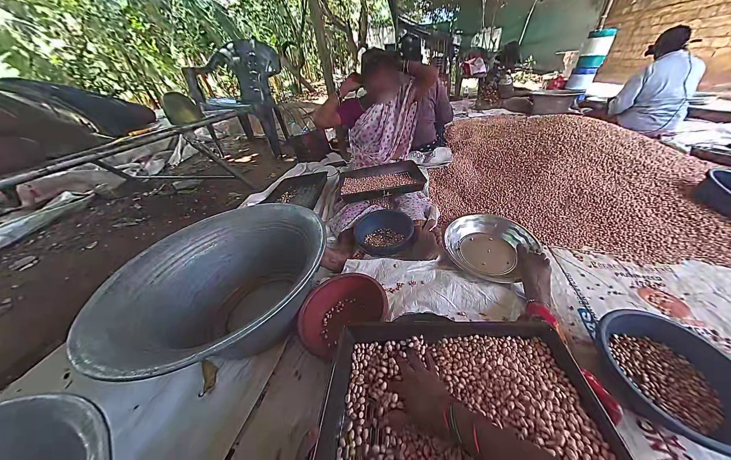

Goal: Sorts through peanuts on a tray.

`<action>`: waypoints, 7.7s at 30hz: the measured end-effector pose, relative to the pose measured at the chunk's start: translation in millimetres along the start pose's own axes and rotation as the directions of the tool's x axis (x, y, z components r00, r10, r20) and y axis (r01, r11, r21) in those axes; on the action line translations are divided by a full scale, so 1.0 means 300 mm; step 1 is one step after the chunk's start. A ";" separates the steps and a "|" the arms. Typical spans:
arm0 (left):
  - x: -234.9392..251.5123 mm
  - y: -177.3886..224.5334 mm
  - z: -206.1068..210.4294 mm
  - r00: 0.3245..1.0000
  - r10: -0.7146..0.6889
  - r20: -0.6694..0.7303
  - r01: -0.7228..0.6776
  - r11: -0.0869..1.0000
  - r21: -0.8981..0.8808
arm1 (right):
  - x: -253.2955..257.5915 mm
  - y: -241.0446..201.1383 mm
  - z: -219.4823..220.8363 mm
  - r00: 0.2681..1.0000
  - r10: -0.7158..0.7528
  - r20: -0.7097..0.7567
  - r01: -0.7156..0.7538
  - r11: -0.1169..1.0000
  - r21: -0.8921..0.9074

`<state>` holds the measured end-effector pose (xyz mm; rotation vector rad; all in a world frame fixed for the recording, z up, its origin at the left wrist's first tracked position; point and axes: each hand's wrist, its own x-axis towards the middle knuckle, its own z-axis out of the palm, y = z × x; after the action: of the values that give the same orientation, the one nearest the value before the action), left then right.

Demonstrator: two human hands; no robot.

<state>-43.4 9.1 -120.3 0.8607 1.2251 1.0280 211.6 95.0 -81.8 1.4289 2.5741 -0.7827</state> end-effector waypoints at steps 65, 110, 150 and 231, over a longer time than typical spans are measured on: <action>0.105 -0.042 -0.074 0.951 0.280 0.132 -0.286 0.958 0.030 | -0.356 0.229 -0.059 0.962 0.272 0.000 -0.272 0.961 -0.053; 0.092 -0.032 -0.057 0.955 0.263 0.138 -0.247 0.961 -0.128 | -0.257 -0.061 0.142 0.997 -0.063 -0.037 0.068 0.988 0.136; 0.075 -0.028 -0.032 0.964 0.254 0.081 -0.245 0.963 -0.114 | -0.473 -0.062 0.171 0.978 0.198 -0.066 -0.186 0.971 0.152; -0.261 0.051 -0.110 0.975 0.146 -0.168 -0.158 0.985 -0.065 | -0.845 0.078 -0.084 0.686 0.702 -0.194 -0.161 0.406 0.900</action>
<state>-81.2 -60.6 -85.9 0.8319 1.2610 1.2830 375.6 -77.2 12.1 2.8803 1.7766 -1.8728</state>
